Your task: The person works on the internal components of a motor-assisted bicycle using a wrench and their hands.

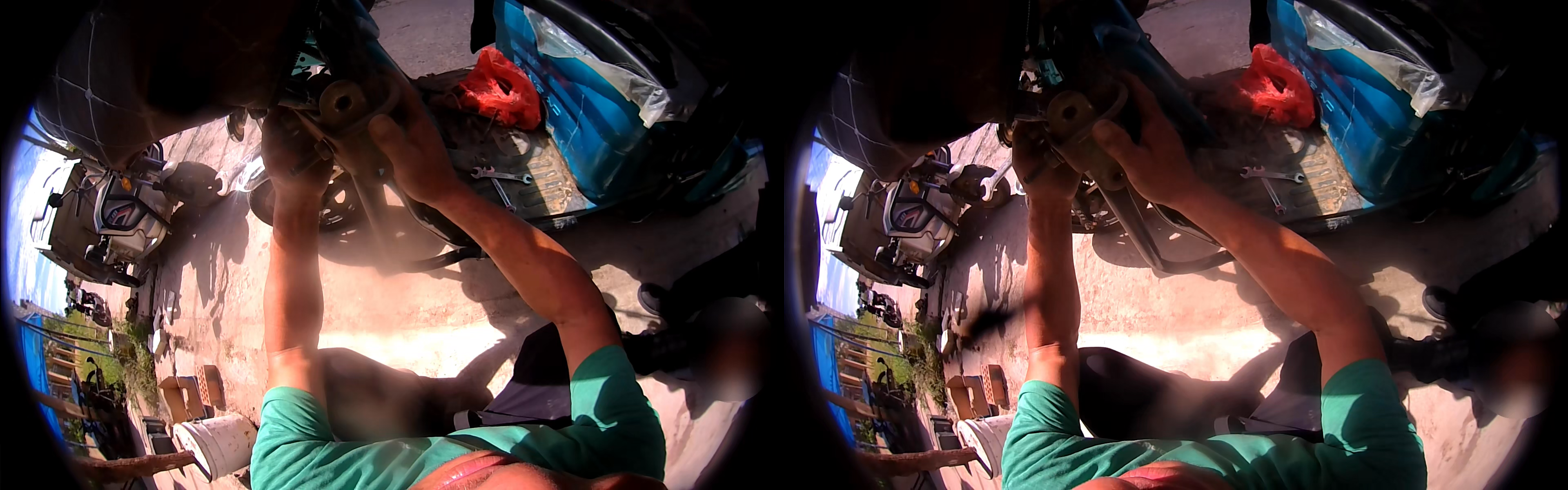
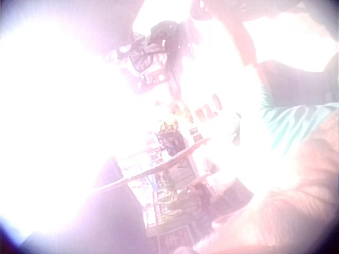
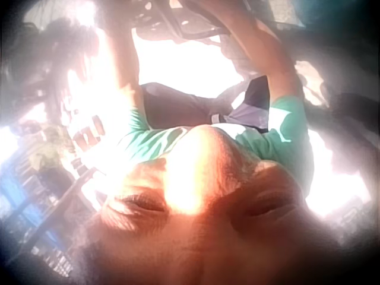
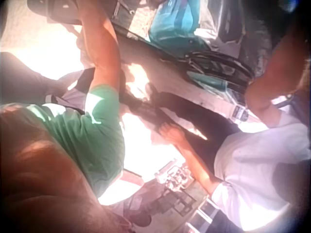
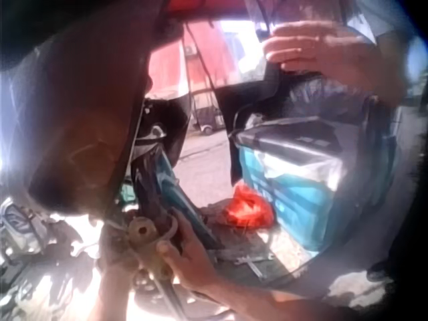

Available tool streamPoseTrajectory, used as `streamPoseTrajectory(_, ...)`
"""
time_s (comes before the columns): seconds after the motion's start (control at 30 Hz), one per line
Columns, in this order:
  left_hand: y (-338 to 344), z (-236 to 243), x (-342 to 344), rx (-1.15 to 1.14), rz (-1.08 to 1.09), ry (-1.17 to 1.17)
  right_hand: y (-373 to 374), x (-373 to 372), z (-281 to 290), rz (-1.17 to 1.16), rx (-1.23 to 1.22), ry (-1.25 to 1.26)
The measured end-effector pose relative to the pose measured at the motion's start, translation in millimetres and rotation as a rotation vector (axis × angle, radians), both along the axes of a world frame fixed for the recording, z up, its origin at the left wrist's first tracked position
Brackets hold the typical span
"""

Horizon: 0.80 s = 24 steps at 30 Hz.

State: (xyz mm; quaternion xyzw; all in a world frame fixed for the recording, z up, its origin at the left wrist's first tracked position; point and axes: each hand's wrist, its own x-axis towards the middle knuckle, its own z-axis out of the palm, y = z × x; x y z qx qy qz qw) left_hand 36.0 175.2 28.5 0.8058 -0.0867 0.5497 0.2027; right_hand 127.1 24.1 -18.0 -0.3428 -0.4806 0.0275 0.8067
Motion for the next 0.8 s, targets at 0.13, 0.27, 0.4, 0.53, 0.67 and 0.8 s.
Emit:
streamPoseTrajectory(0.13, 0, -3, 2, -0.365, -0.291, -0.01, -1, 1, 0, 0.013, -0.023, -0.018)
streamPoseTrajectory(0.27, -24, 14, -7, -1.15, -1.031, 0.053, -4, -1, 2, 0.011, -0.03, -0.008)
streamPoseTrajectory(0.4, -7, -2, -2, -0.958, -0.759, -0.01, -2, -1, 1, 0.006, -0.019, 0.011)
streamPoseTrajectory(0.53, 22, -22, 4, -0.686, -0.596, -0.032, -3, -5, 5, 0.036, -0.013, 0.024)
streamPoseTrajectory(0.67, 18, -24, 4, -0.716, -0.617, -0.011, -4, -2, 5, 0.015, -0.03, 0.003)
streamPoseTrajectory(0.8, 0, -12, 2, -0.913, -0.829, 0.053, -1, 1, 1, 0.003, -0.027, 0.009)
